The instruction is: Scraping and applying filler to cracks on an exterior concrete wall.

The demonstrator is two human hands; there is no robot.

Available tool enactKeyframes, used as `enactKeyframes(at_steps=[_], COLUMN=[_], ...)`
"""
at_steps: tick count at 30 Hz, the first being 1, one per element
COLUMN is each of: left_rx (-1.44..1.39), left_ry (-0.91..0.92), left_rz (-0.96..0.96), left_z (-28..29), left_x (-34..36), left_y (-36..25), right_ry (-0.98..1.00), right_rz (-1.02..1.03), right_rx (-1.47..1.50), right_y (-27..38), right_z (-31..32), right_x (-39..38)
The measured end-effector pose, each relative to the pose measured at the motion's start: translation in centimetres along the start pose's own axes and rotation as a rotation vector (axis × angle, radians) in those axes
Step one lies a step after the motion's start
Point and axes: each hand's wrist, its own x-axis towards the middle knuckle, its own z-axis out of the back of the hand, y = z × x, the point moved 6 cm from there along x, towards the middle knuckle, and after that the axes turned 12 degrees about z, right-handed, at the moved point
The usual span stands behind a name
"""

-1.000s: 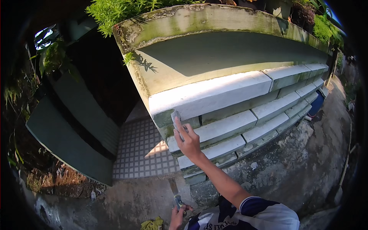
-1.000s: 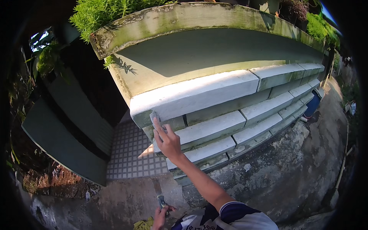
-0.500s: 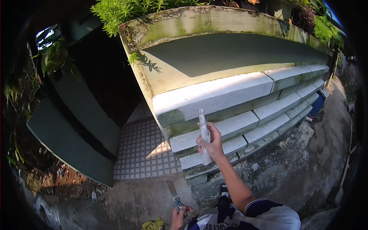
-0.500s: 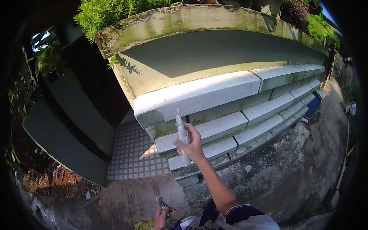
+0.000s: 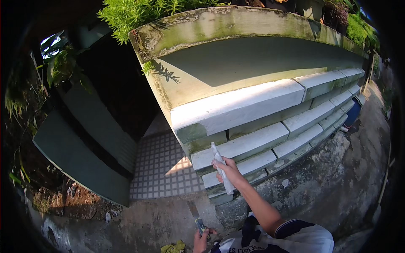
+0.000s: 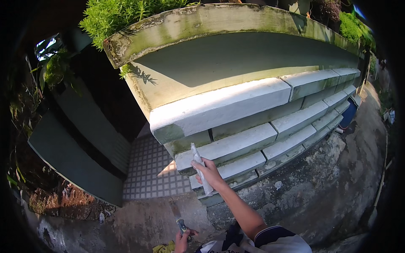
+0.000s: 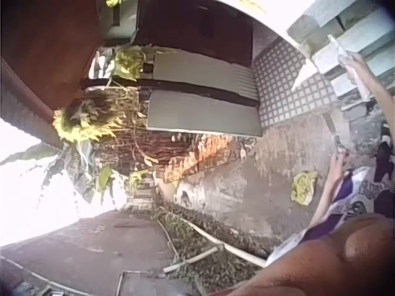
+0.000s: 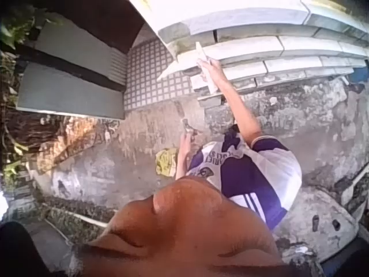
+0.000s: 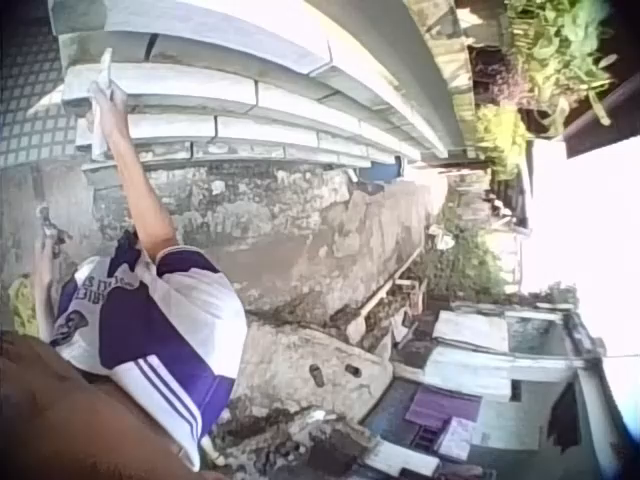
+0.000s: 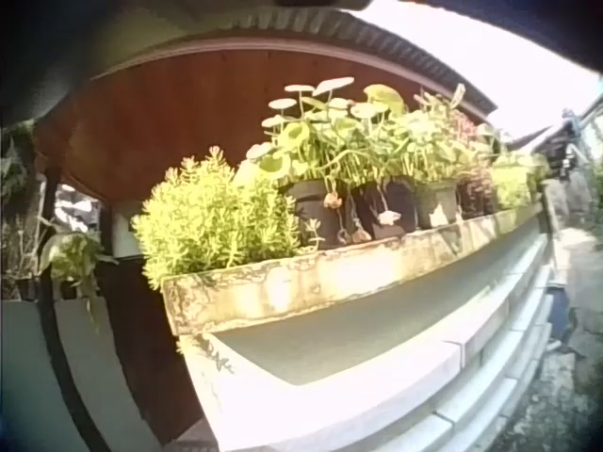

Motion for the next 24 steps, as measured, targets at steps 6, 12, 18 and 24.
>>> enactKeyframes(at_steps=[6, 12, 18, 24], left_rx=[0.014, 0.003, 0.107, 0.051], left_ry=[0.006, -0.069, 0.004, -0.031], left_rz=[0.074, 0.086, 0.121, 0.019], left_z=[-0.9, -2.2, -3.0, -1.6], left_x=[-0.9, -0.9, -0.7, 1.5], left_y=[-1.9, -2.7, -2.8, -0.5], right_ry=[0.03, 0.107, 0.038, 0.181], right_rz=[0.016, 0.127, -0.007, 0.14], right_rx=[0.121, 0.043, -0.011, -0.02], right_y=[8.1, 8.7, 1.0, 8.7], right_z=[-3.9, -4.7, -1.4, -4.7], right_x=[-1.1, -0.5, -0.4, -1.1])
